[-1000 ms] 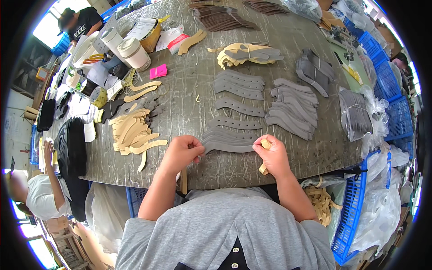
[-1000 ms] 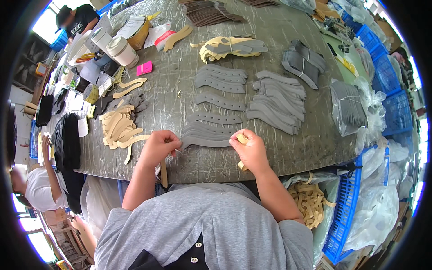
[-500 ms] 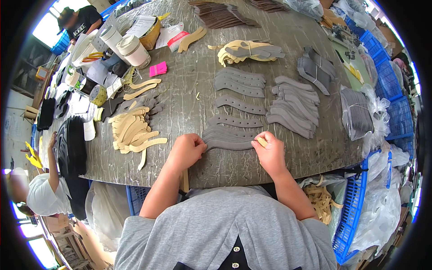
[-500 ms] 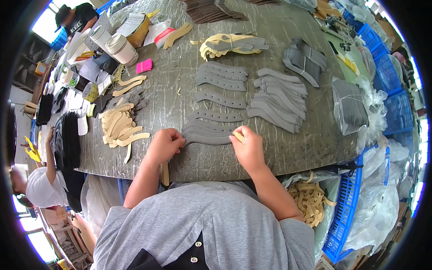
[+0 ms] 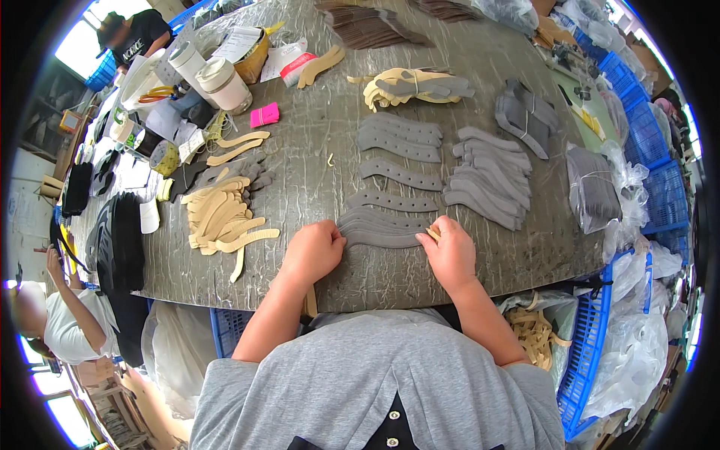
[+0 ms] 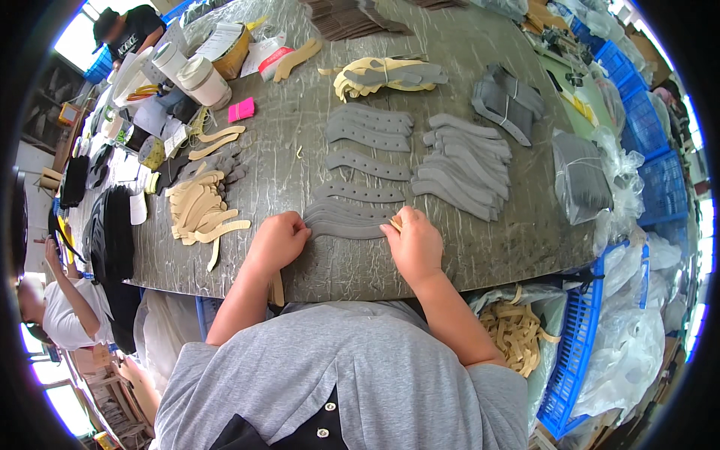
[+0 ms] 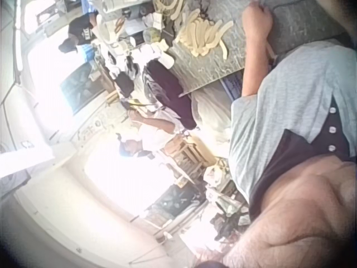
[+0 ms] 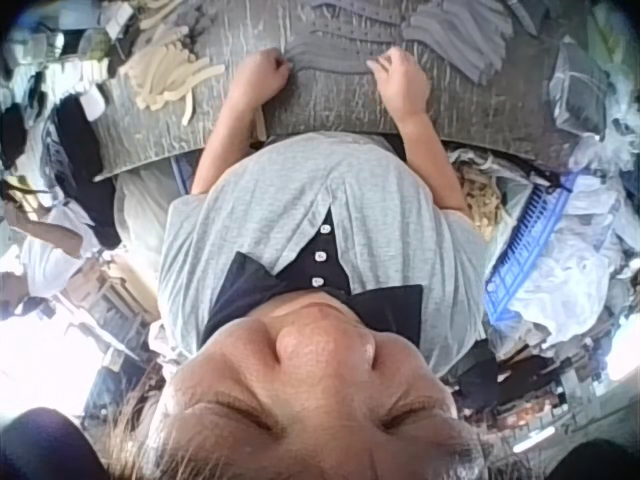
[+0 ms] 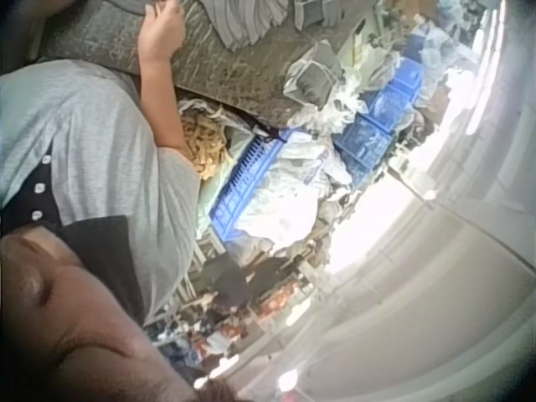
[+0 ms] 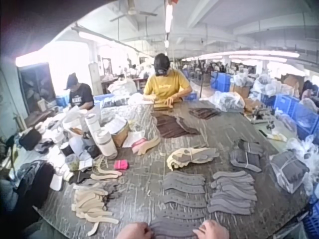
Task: The person assembles shoe components by hand at a workbench. They pick up a beige insole and a grey sole piece, align them, and press them together, then place the assembled unit on the table. This process is repeated with multiple pairs of components throughout the clip.
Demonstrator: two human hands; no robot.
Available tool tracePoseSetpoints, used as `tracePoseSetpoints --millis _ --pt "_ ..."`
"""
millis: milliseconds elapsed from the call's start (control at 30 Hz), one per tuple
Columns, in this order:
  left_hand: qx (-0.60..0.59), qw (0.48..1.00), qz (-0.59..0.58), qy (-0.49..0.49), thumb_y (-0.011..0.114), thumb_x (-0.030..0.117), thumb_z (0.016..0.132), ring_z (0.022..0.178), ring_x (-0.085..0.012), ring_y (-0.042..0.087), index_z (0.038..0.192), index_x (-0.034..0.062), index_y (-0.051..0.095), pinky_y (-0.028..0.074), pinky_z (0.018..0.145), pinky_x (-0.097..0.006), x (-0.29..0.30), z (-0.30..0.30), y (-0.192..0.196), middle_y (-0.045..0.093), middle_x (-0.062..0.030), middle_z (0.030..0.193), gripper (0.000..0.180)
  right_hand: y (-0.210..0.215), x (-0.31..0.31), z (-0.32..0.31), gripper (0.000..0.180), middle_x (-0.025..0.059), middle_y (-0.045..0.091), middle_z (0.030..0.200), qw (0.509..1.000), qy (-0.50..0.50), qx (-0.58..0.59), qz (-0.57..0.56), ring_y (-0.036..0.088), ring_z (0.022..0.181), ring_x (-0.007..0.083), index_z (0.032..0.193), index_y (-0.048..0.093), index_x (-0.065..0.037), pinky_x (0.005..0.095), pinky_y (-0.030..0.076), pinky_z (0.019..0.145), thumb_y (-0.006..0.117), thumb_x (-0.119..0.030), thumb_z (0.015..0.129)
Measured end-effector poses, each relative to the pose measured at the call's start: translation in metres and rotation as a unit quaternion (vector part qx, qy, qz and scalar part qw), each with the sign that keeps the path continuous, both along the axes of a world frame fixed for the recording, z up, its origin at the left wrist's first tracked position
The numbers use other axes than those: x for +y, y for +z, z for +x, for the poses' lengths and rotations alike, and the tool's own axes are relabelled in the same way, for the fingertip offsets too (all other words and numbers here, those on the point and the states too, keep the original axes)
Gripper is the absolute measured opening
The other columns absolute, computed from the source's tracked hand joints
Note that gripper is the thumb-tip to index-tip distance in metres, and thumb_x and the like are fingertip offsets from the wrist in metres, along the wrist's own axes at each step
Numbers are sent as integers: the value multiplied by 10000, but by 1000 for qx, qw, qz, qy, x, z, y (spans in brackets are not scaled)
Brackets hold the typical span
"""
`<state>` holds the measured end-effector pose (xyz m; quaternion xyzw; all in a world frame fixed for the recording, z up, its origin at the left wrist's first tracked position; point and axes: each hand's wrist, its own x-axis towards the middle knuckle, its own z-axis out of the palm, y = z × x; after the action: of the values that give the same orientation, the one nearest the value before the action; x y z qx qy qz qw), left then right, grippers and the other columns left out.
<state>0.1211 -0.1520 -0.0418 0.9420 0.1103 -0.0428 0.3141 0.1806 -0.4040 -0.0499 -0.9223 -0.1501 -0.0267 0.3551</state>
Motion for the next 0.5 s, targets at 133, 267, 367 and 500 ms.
tracePoseSetpoints --millis 133,267,367,500 --pt "-86 996 -27 -19 695 144 809 613 -277 611 822 11 664 489 602 -364 1 -4 -3 644 -145 695 137 -8 -12 1 197 120 632 832 994 21 -18 101 641 740 278 916 618 -14 363 502 662 749 -106 801" --pt "-5 981 -186 49 715 99 815 605 -180 566 799 -4 632 465 586 -302 -8 -8 26 642 -94 712 133 0 -24 -1 208 63 643 800 969 38 136 204 616 711 143 996 657 -3 278 491 667 740 -105 834" --pt "-44 974 -218 49 700 51 828 617 -92 538 875 -5 608 434 546 -256 -10 -5 21 634 -41 726 118 4 -28 -1 165 14 642 763 926 3 210 313 564 696 72 978 665 6 236 465 650 722 -93 859" --pt "-108 954 -259 106 654 9 854 627 -72 529 1061 10 543 439 548 -244 -17 2 22 628 -34 772 235 23 -73 27 108 -4 659 751 925 -184 198 266 580 678 61 870 682 -23 241 446 592 702 -129 877"
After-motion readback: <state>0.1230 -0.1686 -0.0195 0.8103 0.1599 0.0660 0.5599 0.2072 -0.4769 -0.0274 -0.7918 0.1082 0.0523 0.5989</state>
